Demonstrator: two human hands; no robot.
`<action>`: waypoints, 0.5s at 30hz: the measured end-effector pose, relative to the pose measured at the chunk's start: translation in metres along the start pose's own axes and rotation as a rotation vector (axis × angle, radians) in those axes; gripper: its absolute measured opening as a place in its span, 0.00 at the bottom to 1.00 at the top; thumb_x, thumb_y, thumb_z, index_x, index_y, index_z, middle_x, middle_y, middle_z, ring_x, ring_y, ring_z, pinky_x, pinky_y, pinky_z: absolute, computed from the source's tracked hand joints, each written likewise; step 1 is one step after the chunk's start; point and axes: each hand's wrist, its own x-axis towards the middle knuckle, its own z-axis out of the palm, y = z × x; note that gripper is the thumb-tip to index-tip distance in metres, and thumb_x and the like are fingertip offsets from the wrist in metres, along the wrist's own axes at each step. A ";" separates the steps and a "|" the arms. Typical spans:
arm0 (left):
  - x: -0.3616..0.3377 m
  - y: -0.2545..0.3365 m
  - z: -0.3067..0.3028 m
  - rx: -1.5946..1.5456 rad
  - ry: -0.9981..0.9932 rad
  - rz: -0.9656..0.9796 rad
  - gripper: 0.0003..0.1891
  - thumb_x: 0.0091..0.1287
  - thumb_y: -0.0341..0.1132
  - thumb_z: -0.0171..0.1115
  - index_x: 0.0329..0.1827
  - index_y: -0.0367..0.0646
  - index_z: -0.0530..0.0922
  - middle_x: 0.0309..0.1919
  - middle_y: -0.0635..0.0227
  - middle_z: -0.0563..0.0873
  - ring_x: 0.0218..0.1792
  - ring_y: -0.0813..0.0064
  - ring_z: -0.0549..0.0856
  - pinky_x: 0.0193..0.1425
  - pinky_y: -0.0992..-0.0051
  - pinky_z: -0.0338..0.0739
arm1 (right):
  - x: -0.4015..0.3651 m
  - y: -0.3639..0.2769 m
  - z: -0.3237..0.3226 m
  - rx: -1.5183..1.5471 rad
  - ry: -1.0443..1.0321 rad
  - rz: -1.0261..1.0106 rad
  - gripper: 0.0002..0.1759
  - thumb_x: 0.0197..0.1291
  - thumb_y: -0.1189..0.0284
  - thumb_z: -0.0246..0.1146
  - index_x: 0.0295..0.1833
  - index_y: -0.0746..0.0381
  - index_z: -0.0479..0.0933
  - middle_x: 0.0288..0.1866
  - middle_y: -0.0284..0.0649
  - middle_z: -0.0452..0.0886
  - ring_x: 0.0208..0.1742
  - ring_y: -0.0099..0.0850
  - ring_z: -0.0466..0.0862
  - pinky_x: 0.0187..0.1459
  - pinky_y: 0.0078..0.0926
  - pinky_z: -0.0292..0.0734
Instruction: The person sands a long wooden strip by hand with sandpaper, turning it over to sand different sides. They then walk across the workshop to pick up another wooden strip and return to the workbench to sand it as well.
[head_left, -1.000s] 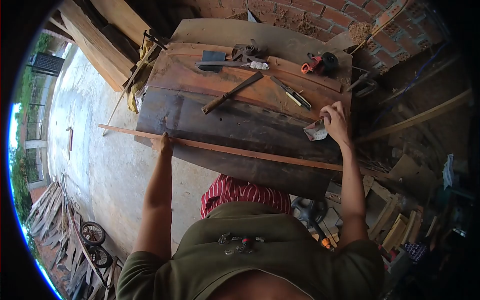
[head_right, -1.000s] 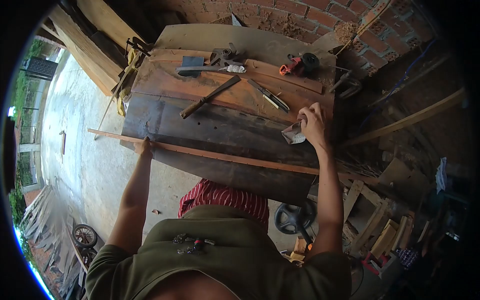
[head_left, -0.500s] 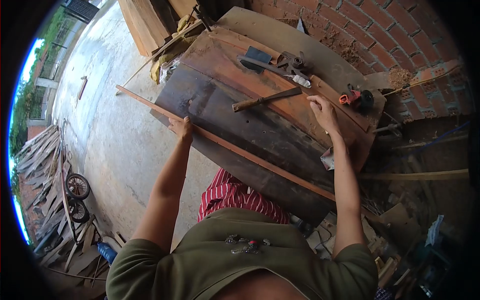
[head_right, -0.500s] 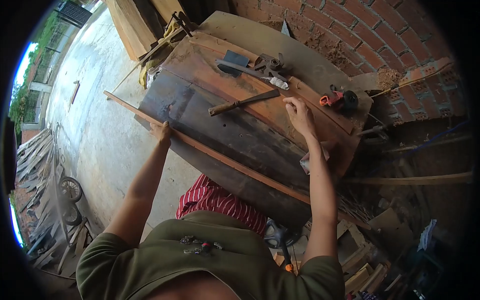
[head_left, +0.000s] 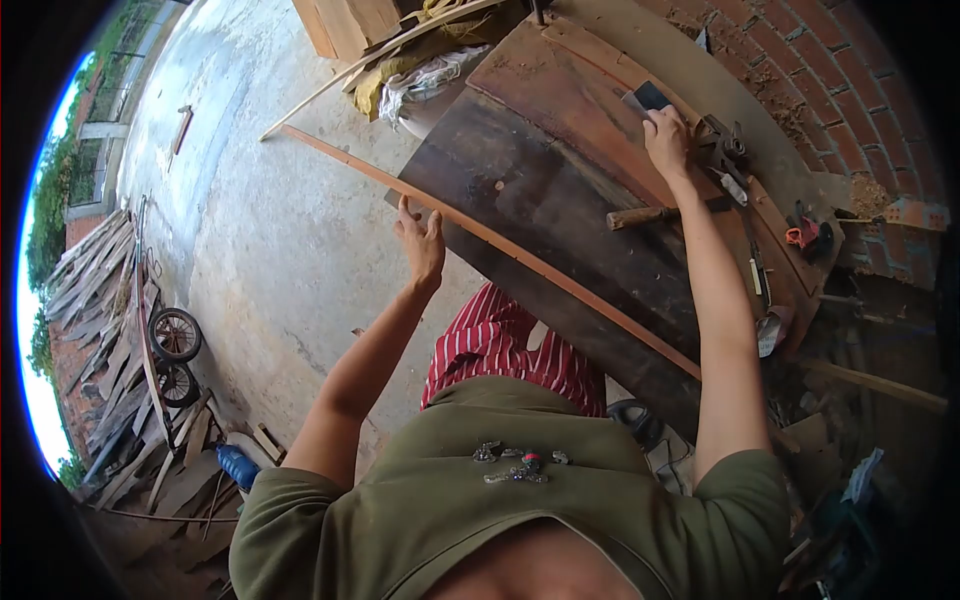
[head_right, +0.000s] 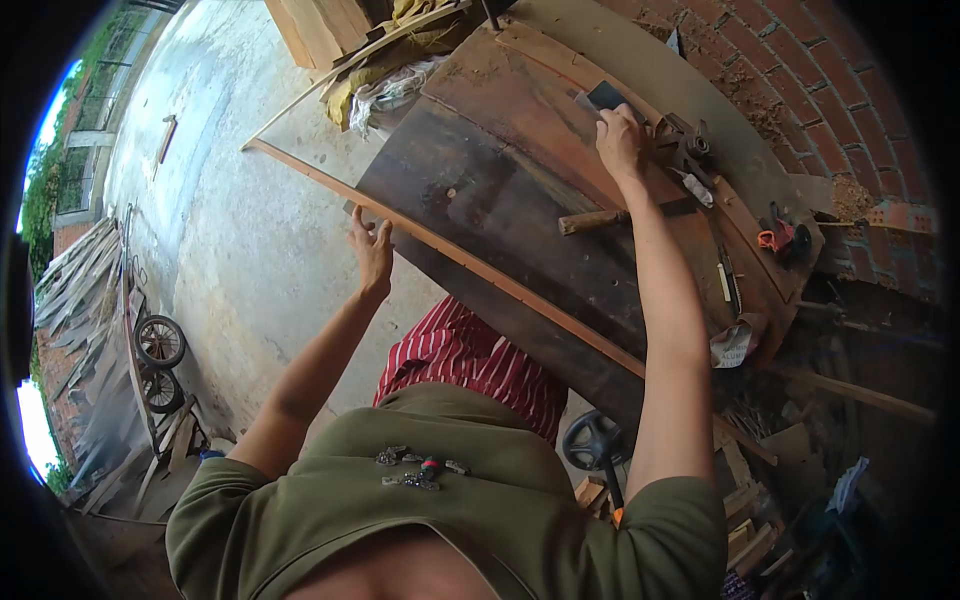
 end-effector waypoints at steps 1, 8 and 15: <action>0.009 0.001 -0.015 0.059 -0.010 0.142 0.35 0.70 0.38 0.61 0.78 0.43 0.56 0.56 0.50 0.65 0.51 0.58 0.75 0.57 0.62 0.73 | 0.009 0.002 0.006 0.168 0.102 0.123 0.11 0.61 0.69 0.65 0.47 0.61 0.82 0.46 0.43 0.81 0.47 0.41 0.83 0.53 0.39 0.73; 0.058 0.050 -0.032 0.042 -0.473 0.549 0.34 0.70 0.38 0.65 0.77 0.46 0.60 0.64 0.53 0.62 0.55 0.60 0.78 0.63 0.62 0.76 | -0.039 -0.119 -0.089 1.489 -0.122 0.617 0.12 0.65 0.70 0.63 0.51 0.63 0.80 0.46 0.35 0.83 0.47 0.21 0.82 0.52 0.24 0.78; 0.025 0.099 0.011 -0.308 -1.501 0.106 0.36 0.65 0.39 0.72 0.72 0.40 0.64 0.65 0.60 0.74 0.64 0.67 0.76 0.69 0.64 0.71 | -0.148 -0.235 -0.077 1.670 -0.307 0.867 0.35 0.61 0.63 0.69 0.69 0.67 0.69 0.51 0.38 0.80 0.55 0.23 0.79 0.56 0.23 0.75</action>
